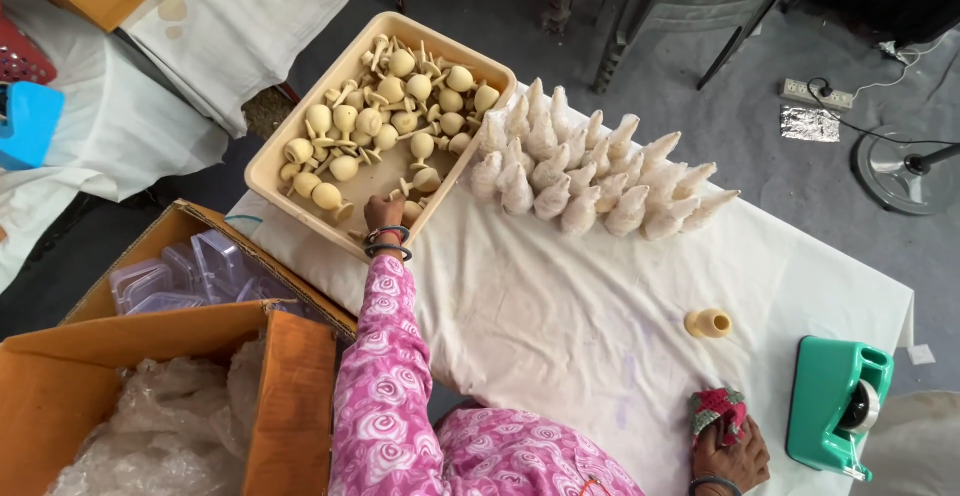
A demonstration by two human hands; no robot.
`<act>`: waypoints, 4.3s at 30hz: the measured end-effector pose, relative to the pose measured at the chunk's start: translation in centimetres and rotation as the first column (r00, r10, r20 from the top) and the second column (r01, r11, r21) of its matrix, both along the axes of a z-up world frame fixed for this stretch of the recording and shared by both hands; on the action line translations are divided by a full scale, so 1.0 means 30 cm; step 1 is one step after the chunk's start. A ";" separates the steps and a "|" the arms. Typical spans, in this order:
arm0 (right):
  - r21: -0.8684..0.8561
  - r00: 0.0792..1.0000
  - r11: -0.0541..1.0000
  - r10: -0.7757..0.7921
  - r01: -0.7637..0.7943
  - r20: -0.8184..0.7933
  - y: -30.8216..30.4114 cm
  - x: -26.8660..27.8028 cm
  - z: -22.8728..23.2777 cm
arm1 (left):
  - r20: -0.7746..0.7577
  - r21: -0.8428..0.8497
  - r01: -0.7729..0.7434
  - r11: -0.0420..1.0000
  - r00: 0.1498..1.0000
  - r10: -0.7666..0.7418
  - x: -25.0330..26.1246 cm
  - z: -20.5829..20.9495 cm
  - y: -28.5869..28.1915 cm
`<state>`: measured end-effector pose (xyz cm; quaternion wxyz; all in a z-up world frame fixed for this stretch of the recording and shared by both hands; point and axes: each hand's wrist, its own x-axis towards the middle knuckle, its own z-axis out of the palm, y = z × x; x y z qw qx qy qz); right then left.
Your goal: The person takes a small clay cone-shaped item and a wooden spindle-like object, uses a piece of tape to secure them together, then wraps the assembled item in plastic film, securing it with more tape.
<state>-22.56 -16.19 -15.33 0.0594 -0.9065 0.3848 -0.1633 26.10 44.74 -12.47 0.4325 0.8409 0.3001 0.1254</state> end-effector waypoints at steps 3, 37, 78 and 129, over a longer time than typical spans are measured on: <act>0.049 1.000 0.999 -0.003 0.002 0.027 0.010 0.005 0.015 | -0.153 0.049 0.019 0.999 0.988 -0.012 -0.012 0.001 -0.003; 0.835 0.871 0.297 -0.023 -0.463 0.491 0.167 0.232 0.437 | 0.410 -0.033 0.975 0.222 0.215 -0.886 -1.037 0.489 -1.446; 0.813 0.695 0.290 -0.421 -0.506 0.583 0.181 0.239 0.475 | 0.532 -0.242 0.964 0.109 0.226 -0.816 -1.112 0.502 -1.443; 0.704 0.602 0.178 -0.402 -0.687 0.690 0.078 0.432 0.584 | 0.326 -0.734 0.666 0.136 0.520 -0.790 -0.950 0.252 -1.589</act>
